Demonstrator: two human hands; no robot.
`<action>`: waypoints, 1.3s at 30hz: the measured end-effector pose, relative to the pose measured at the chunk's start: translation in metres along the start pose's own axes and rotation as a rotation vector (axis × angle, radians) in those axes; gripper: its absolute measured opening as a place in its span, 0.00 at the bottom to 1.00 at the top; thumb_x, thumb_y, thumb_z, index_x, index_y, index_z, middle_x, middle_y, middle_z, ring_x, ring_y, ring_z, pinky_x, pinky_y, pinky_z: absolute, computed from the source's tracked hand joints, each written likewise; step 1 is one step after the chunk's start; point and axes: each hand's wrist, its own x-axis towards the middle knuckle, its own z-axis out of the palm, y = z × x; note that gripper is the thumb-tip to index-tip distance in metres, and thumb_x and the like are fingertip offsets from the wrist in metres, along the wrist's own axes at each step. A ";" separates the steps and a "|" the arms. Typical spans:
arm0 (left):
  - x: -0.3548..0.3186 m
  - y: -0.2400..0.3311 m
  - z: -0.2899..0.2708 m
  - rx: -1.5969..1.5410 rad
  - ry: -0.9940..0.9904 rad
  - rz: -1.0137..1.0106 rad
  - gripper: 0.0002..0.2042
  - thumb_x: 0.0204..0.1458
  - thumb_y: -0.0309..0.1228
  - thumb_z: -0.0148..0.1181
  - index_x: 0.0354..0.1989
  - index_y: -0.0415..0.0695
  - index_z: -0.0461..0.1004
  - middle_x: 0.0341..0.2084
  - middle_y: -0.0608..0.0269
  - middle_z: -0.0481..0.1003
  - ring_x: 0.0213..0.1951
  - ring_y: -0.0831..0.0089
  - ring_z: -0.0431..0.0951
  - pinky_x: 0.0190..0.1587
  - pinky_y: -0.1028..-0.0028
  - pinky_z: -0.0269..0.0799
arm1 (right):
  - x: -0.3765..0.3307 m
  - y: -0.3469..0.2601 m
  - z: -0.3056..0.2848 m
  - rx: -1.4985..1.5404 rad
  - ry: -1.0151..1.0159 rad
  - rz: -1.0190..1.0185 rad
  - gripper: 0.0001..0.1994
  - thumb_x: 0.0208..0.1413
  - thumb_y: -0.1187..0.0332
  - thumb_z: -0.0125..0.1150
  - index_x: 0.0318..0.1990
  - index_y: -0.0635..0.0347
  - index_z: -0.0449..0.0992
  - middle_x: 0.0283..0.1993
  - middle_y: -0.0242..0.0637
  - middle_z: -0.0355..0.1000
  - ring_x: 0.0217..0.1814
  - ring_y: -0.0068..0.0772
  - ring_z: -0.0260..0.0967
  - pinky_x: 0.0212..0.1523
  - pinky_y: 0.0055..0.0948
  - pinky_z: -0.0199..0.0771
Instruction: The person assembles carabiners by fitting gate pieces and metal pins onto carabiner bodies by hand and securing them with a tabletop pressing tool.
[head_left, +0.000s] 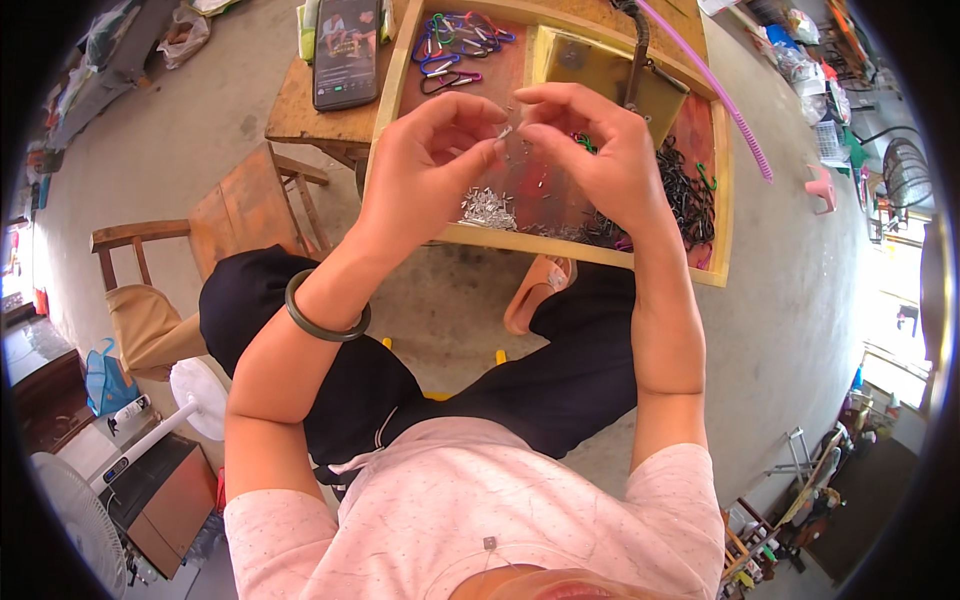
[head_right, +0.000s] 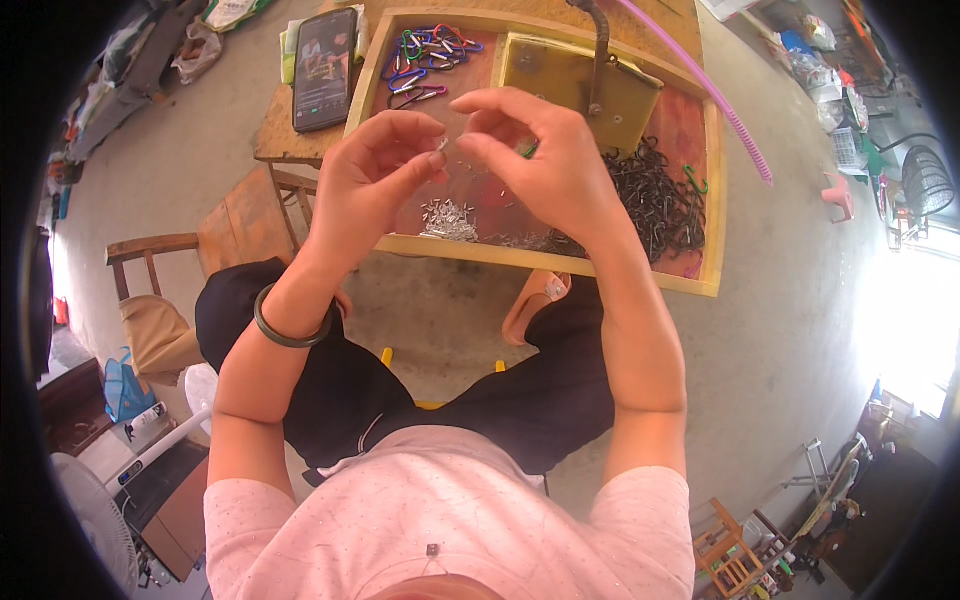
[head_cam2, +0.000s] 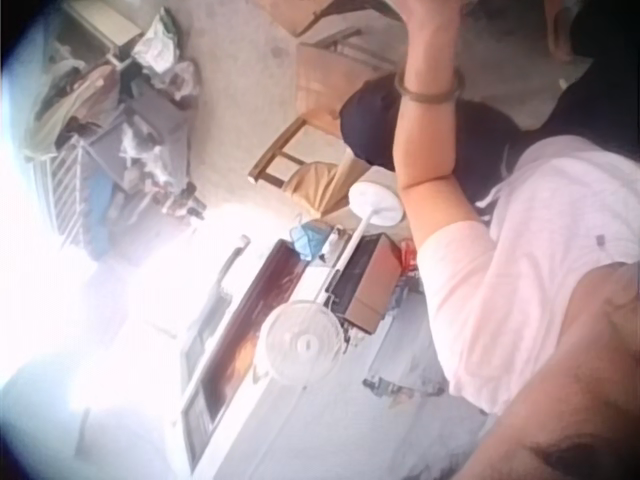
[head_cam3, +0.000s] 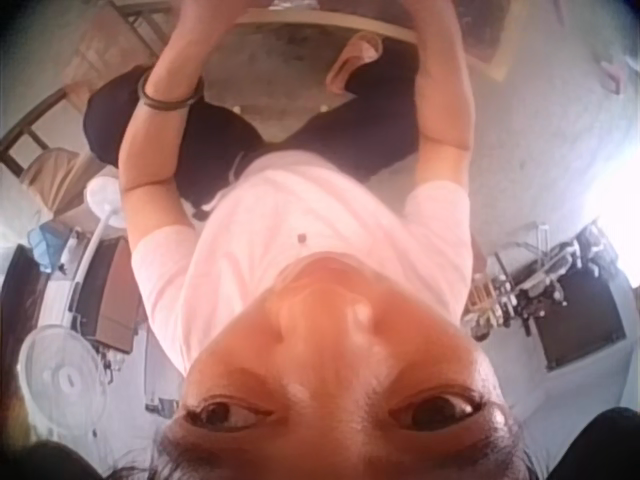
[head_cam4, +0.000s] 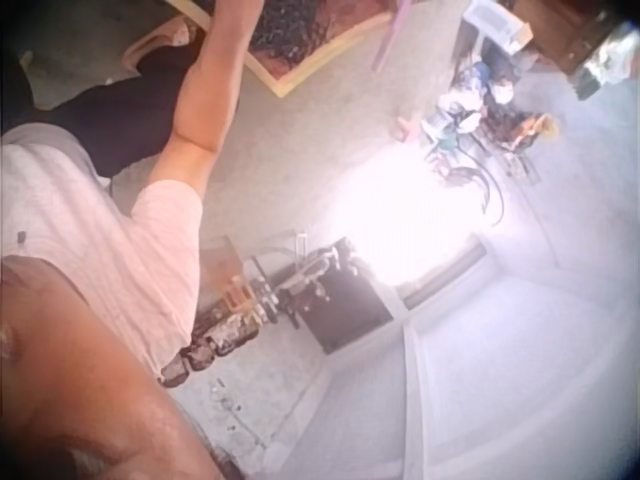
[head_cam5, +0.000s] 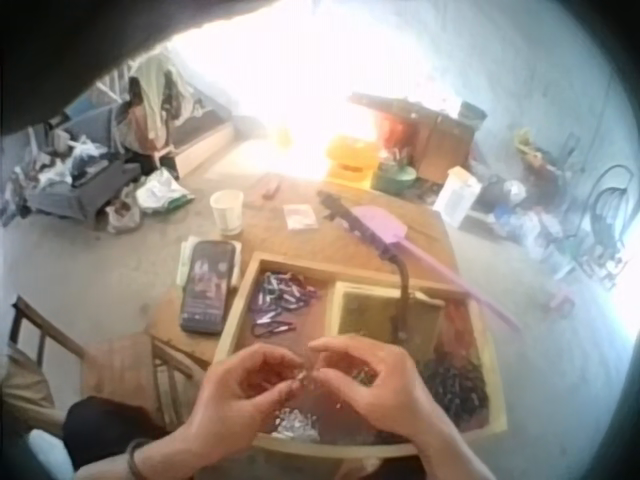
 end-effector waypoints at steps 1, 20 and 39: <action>-0.001 0.003 -0.001 -0.001 0.000 -0.001 0.08 0.57 0.21 0.65 0.44 0.36 0.78 0.34 0.66 0.80 0.35 0.80 0.82 0.35 0.79 0.77 | -0.003 0.003 0.000 -0.017 0.097 -0.037 0.08 0.60 0.72 0.66 0.44 0.62 0.82 0.36 0.32 0.80 0.36 0.21 0.75 0.36 0.25 0.76; -0.017 -0.005 0.002 -0.021 -0.051 -0.118 0.08 0.59 0.28 0.68 0.44 0.39 0.80 0.32 0.72 0.80 0.35 0.87 0.77 0.33 0.85 0.67 | -0.074 0.033 -0.029 -0.908 -0.032 -0.196 0.04 0.49 0.74 0.69 0.32 0.58 0.78 0.33 0.33 0.72 0.39 0.40 0.72 0.43 0.36 0.69; -0.013 -0.010 0.009 -0.247 -0.226 -0.229 0.07 0.59 0.23 0.67 0.44 0.37 0.80 0.37 0.66 0.82 0.42 0.80 0.80 0.48 0.77 0.76 | -0.050 0.013 -0.001 0.237 0.077 0.006 0.06 0.57 0.75 0.66 0.41 0.63 0.79 0.35 0.28 0.77 0.41 0.17 0.74 0.42 0.24 0.75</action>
